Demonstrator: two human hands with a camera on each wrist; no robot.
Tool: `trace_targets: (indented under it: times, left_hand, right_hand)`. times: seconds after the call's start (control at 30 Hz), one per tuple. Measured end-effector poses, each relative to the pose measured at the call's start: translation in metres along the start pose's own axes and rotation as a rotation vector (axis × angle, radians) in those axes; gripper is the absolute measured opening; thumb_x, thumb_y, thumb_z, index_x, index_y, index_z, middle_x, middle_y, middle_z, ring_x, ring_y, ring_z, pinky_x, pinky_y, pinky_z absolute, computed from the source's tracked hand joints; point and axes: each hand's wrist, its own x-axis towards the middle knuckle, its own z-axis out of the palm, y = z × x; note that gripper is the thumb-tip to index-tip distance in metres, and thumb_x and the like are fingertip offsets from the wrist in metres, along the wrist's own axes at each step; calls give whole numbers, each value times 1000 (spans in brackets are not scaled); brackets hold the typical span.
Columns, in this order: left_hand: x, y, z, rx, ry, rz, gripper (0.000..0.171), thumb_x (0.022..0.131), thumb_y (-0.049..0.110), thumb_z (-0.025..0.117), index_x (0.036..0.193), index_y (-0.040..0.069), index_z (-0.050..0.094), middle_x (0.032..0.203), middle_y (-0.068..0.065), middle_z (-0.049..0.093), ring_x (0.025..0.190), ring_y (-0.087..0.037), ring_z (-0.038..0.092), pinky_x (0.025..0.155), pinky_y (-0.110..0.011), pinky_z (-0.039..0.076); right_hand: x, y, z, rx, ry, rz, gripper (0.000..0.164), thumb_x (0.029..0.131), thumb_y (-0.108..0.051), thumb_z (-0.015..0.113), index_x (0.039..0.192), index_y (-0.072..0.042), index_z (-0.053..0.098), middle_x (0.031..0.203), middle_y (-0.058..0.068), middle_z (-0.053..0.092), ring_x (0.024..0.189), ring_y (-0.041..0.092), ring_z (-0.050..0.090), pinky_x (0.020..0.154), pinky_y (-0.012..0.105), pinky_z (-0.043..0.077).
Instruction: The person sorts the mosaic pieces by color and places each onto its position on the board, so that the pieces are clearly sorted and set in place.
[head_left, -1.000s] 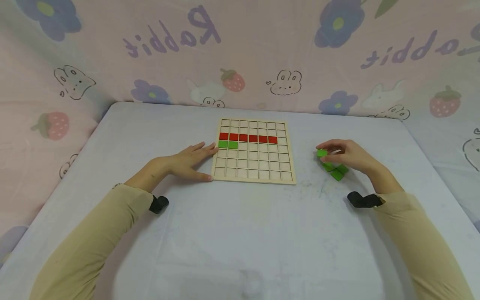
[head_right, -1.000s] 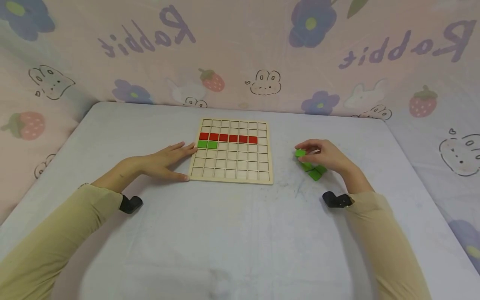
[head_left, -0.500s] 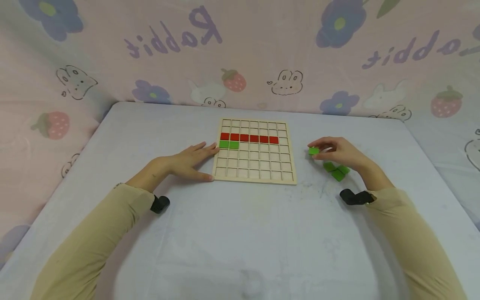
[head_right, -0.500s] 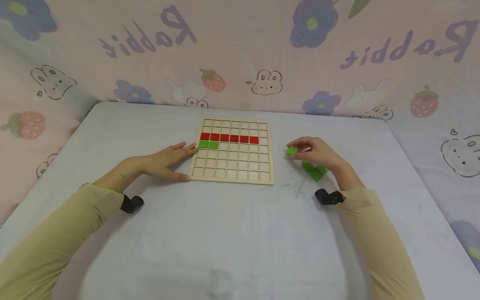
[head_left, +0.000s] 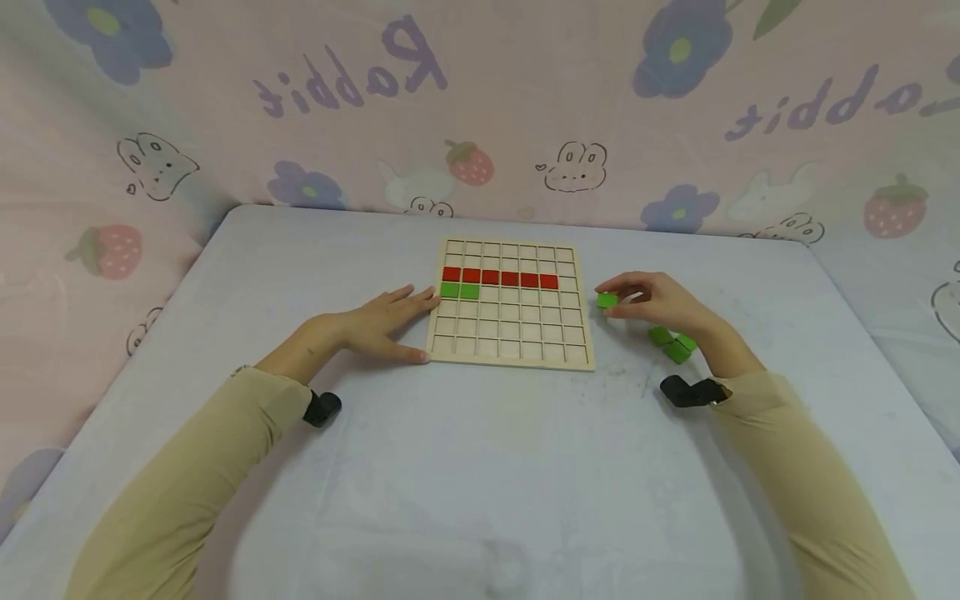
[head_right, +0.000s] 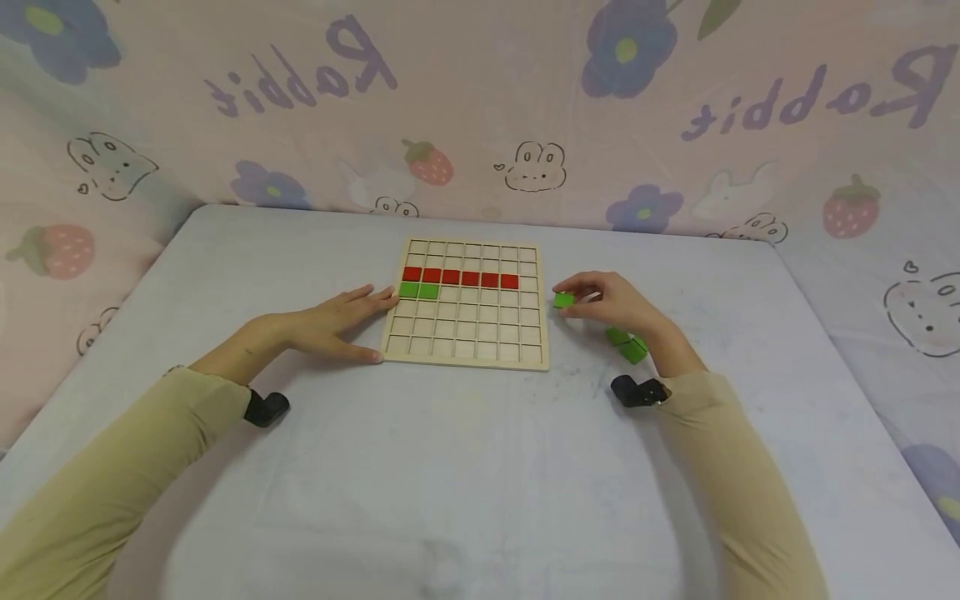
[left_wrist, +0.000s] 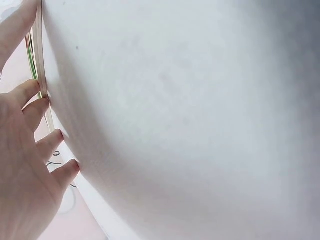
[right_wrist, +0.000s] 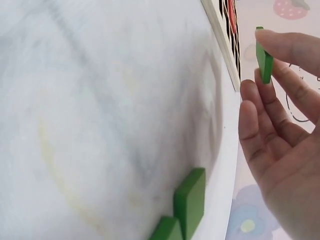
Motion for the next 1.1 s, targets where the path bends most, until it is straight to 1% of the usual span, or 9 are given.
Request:
trace_targets:
  times: [0.1,0.23,0.4,0.6,0.77,0.83,0.93,1.0,1.1]
  left_hand:
    - [0,0,0,-7,0,-1,90,88,46,64,155,14,13,162,-8,4,148,-36,-5,118,-56,1]
    - [0,0,0,-7,0,-1,89,89,45,64,155,14,13,163,-8,4,148,-35,-5,119,-55,1]
    - [0,0,-1,-4,1,1,89,89,45,63,155,13,13,162,-9,4,148,-36,-5,119,-55,0]
    - [0,0,0,-3,5,-4,89,89,44,64,155,13,13,162,-9,4,148,-36,-5,119,-55,0]
    - [1,-1,1,0,8,-2,90,89,45,64,155,13,13,162,-9,4,148,-36,-5,119,-55,0]
    - [1,0,2,0,9,0,89,89,45,64,155,12,13,162,-9,4,148,-36,-5,119,-55,0]
    - [0,0,2,-4,14,6,89,89,44,64,155,12,14,162,-9,5,148,-38,-4,118,-56,0]
    - [0,0,2,-5,16,11,88,89,44,63,155,11,15,162,-10,5,148,-38,-4,118,-56,0]
    - [0,-1,2,-5,16,11,88,89,44,63,155,11,15,162,-10,5,148,-38,-4,118,-56,0]
  right_hand:
    - [4,-1,3,-1,6,-12,41,87,-21,71,125,-7,62,119,11,60,95,9,59,76,18,48]
    - [8,-3,9,30,10,-27,40,87,-17,72,124,-4,63,115,12,60,92,7,58,78,17,47]
    - [11,-10,13,37,0,-40,41,86,-16,72,124,-4,63,112,14,61,91,9,58,80,16,47]
    - [17,-19,16,39,-1,-40,43,86,-18,73,125,-4,62,115,14,62,92,11,57,82,16,46]
    - [22,-23,20,53,-10,-39,43,86,-18,72,126,-4,61,119,14,61,97,14,56,84,17,46]
    - [24,-24,22,60,-13,-32,44,87,-19,72,127,-5,61,120,13,60,99,16,55,85,19,46]
    - [28,-27,24,62,-15,-27,44,86,-19,72,127,-6,61,118,13,60,99,18,55,83,21,46]
    - [30,-28,25,58,-12,-31,44,86,-18,72,126,-4,61,116,14,60,98,18,56,83,20,46]
    - [33,-30,27,62,-4,-47,42,86,-15,72,124,-2,62,113,15,61,95,16,57,81,17,46]
